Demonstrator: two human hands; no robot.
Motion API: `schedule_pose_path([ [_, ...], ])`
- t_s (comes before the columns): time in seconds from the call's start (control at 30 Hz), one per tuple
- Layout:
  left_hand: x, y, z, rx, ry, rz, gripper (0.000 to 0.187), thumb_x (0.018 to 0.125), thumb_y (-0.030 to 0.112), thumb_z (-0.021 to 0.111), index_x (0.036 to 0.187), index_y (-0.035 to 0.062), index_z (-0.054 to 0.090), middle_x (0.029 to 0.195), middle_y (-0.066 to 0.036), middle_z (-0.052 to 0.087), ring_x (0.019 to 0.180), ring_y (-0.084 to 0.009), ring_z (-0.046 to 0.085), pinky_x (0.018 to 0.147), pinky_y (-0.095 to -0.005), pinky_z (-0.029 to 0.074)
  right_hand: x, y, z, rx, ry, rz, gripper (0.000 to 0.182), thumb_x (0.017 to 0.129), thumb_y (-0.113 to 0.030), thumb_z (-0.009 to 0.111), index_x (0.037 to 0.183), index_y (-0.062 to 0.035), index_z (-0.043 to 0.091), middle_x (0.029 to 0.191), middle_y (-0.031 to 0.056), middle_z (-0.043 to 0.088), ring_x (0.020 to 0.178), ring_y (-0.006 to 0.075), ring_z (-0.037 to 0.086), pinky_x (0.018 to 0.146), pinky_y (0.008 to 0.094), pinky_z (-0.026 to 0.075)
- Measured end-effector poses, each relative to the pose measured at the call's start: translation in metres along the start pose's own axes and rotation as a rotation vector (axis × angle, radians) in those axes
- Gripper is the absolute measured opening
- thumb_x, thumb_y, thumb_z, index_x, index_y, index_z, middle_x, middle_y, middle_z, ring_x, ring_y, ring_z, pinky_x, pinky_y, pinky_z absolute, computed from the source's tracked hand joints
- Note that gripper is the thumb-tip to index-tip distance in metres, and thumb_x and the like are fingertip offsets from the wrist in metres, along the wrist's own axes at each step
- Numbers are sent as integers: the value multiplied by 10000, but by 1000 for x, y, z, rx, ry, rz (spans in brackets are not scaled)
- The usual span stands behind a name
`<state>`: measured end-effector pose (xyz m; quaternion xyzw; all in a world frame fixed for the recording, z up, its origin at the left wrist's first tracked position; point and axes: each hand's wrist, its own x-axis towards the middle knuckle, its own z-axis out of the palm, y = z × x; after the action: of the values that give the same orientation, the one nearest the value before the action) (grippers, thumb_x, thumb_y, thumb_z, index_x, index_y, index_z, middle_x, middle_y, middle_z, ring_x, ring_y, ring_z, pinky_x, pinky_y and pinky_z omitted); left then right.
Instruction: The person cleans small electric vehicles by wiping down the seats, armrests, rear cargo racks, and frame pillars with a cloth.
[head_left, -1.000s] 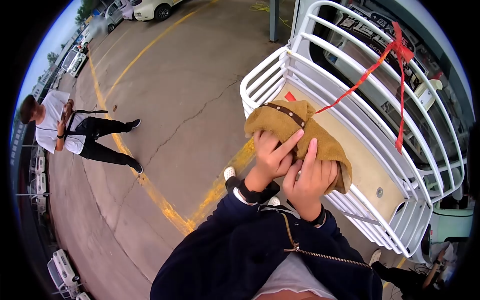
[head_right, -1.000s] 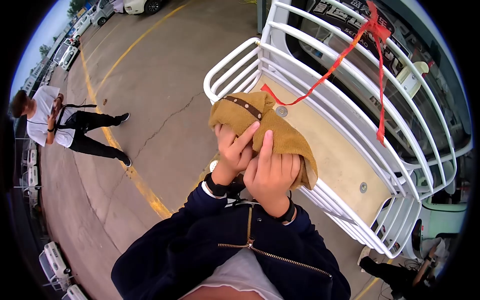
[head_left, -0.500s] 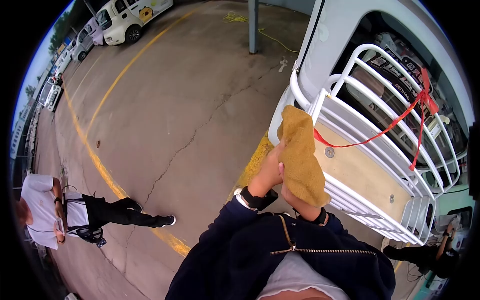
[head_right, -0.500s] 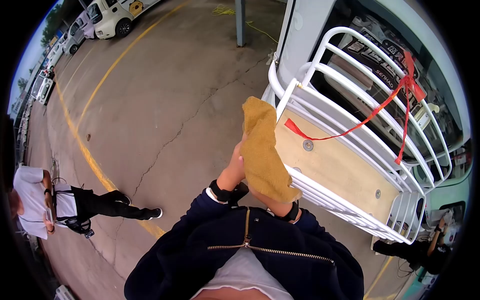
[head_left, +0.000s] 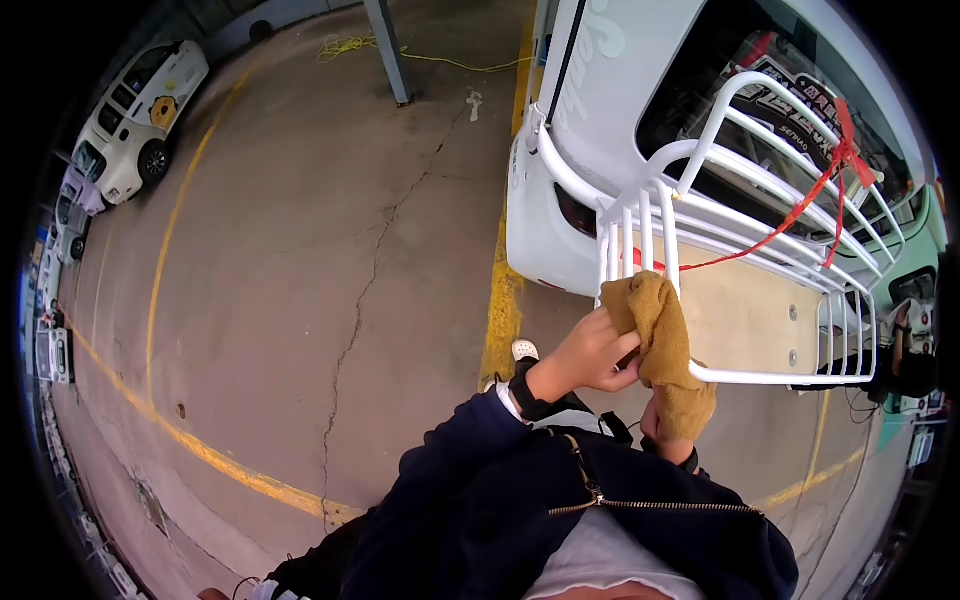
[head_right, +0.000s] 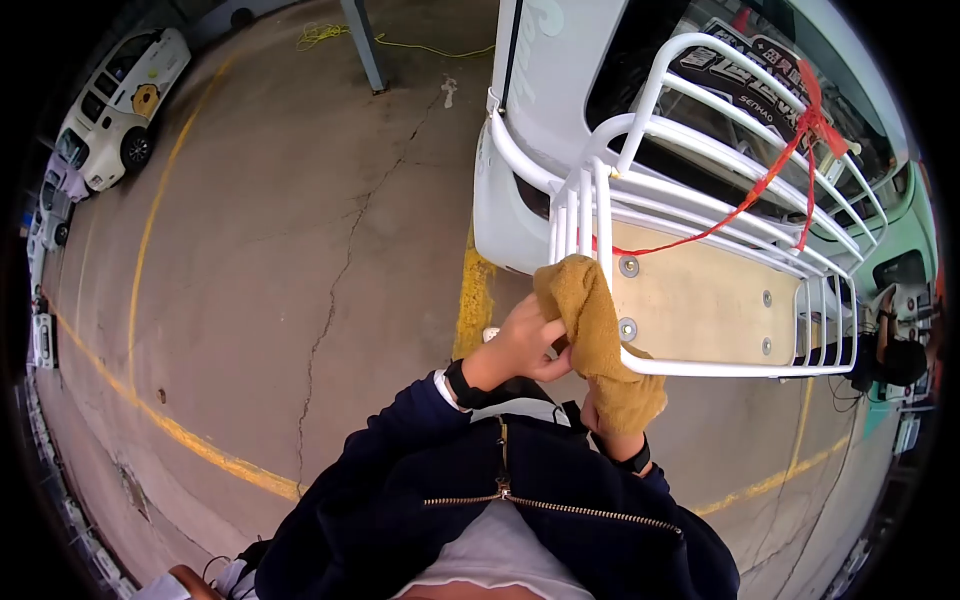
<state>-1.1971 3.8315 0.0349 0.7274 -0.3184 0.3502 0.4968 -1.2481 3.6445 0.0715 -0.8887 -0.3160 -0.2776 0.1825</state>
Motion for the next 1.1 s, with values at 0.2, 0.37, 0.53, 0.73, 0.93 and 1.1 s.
schedule_pose_path([
  [0.2, 6, -23, -2, -118, -83, 38, 361, 708, 241, 758, 936, 8, 602, 971, -173, 633, 917, -396, 619, 829, -472, 498, 1, -2, 30, -33, -14, 71, 429, 846, -126, 586, 1253, 6, 547, 1210, 168, 606, 1079, 370, 590, 930, 466, 447],
  [0.37, 7, -38, -12, -138, -139, 222, 376, 701, 265, 772, 915, 51, 550, 857, -100, 632, 834, -321, 640, 809, -453, 504, 15, -10, 45, -104, -34, 174, 434, 850, -142, 594, 1262, -15, 540, 1216, 159, 598, 1095, 360, 577, 940, 460, 441],
  [0.53, 31, -43, -33, -176, -297, 359, 200, 770, 174, 658, 891, 93, 521, 760, -22, 612, 696, -229, 621, 775, -415, 497, 33, -22, 55, -176, -9, 332, 440, 854, -158, 603, 1271, -36, 533, 1223, 151, 590, 1111, 349, 564, 949, 453, 434],
  [0.73, 62, -64, -40, -314, -385, 380, 165, 763, 118, 603, 905, 93, 524, 685, -16, 606, 672, -227, 630, 744, -396, 500, 42, -46, 79, -275, 74, 529, 448, 859, -177, 613, 1283, -61, 525, 1231, 140, 580, 1130, 336, 549, 961, 445, 426],
  [0.93, 42, -79, -25, -413, -397, 391, 333, 733, 196, 739, 954, 107, 505, 819, -53, 653, 735, -286, 653, 810, -466, 490, 34, -74, 112, -357, 196, 749, 457, 864, -197, 623, 1294, -87, 517, 1239, 130, 570, 1149, 323, 534, 972, 437, 418],
  [1.1, 35, -103, -13, -581, -388, 427, 357, 727, 174, 742, 1000, 110, 520, 1015, -120, 657, 998, -370, 633, 909, -538, 454, 36, -80, 143, -409, 283, 910, 464, 867, -213, 632, 1303, -108, 510, 1246, 122, 562, 1165, 313, 522, 982, 430, 411],
])
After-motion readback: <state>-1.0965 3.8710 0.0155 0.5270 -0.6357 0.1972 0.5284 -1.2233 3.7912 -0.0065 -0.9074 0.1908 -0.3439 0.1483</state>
